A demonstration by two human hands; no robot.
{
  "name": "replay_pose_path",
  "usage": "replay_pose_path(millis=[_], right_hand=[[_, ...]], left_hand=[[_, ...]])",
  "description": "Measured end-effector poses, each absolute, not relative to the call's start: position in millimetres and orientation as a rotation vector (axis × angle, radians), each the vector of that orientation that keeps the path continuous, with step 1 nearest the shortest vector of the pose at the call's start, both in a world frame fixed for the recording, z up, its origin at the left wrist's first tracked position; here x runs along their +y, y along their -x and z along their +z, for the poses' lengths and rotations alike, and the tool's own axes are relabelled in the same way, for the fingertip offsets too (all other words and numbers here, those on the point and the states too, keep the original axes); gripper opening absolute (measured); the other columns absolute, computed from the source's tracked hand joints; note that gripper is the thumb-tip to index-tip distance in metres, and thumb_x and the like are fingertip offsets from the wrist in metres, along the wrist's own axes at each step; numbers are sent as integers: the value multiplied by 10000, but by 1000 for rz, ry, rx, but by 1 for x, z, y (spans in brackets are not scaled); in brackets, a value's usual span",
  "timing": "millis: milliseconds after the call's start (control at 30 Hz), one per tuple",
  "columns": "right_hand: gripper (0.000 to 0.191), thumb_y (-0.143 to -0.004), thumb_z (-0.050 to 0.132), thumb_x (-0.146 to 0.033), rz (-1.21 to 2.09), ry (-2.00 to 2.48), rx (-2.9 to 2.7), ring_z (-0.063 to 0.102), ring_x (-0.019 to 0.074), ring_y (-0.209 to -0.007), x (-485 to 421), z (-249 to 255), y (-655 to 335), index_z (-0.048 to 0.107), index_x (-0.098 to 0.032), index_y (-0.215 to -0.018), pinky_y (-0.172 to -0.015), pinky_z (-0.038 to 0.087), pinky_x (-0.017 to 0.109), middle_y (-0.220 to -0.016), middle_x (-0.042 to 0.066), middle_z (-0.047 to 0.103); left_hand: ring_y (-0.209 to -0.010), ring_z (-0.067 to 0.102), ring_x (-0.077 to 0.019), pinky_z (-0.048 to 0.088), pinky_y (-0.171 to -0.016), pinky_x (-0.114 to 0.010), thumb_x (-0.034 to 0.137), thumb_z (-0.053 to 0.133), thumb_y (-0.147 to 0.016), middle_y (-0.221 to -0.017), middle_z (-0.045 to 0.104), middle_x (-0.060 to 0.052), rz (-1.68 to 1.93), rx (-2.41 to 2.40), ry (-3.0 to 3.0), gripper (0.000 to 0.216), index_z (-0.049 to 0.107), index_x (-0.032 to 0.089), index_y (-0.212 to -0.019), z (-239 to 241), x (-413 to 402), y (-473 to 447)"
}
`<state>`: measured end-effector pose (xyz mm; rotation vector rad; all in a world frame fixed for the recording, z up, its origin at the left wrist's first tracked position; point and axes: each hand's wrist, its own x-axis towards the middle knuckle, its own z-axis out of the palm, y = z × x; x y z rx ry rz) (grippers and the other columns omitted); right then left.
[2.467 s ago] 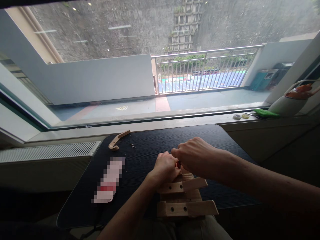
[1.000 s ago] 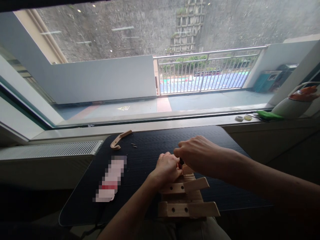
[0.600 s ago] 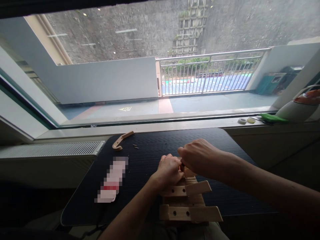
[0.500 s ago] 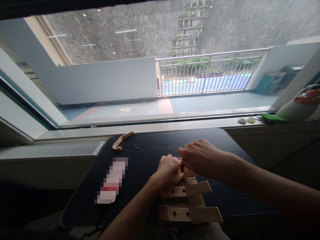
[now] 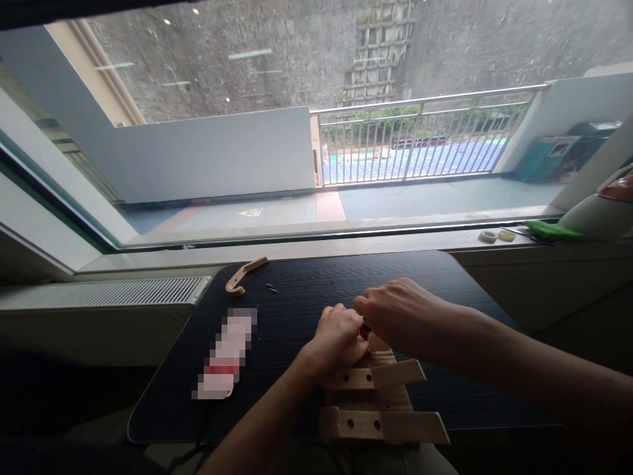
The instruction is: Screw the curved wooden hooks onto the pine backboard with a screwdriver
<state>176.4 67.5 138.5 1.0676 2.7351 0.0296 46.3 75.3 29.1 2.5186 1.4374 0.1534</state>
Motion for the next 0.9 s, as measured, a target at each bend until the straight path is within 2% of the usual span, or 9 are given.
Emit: replay_pose_path(millis=[100,233,300,433,767,900], right_hand=[[101,-782,520,-81,31,-1100,2711,591,171,-551,69,138,-178,584,-150,-746,-429,190,253,-635,23,622],[48,-795,550,-145,47,-1118,2728,605,184,-587,69,140,-181,583,-156,-827,-438,178,251,-689,28,642],[91,-783,565,-142,48,-1096,2747,603,184,-598,68,142,-183,589,-174,-865,-447,171,252,-717,21,648],[155,-775,534,-82,-17,-1045,2698,592,171,-598,63,146,-183,624,-194,-832,-454,185,256,-745,26,649],[106,-794,507,-77,20,-1121,2673,578,156,-550,65,142,-181,579,-142,-753,-442,189,250,-652,38,625],[67,-805,535,-147,52,-1116,2705,590,172,-575,63,146,-180,590,-154,-842,-447,186,248,-693,34,641]], left_hand=[[-878,567,-243,412,-749,-351,338,496,-757,-826,679,-19,188,1448,-2500,184,631,226,-702,29,75,-46],[-864,562,-231,405,-759,-339,339,520,-747,-807,676,-20,212,1449,-2471,169,641,226,-712,30,74,-47],[-860,562,-230,403,-767,-339,337,516,-748,-819,676,-33,189,1459,-2465,179,646,217,-721,31,74,-48],[-884,562,-242,400,-780,-349,345,482,-774,-850,676,-50,141,1461,-2488,221,649,210,-725,33,74,-49],[-866,561,-231,396,-766,-332,329,511,-762,-821,682,-28,176,1444,-2493,182,657,226,-733,34,71,-48],[-863,565,-232,405,-762,-331,346,510,-763,-838,678,-43,176,1462,-2478,199,657,214,-741,35,71,-48]])
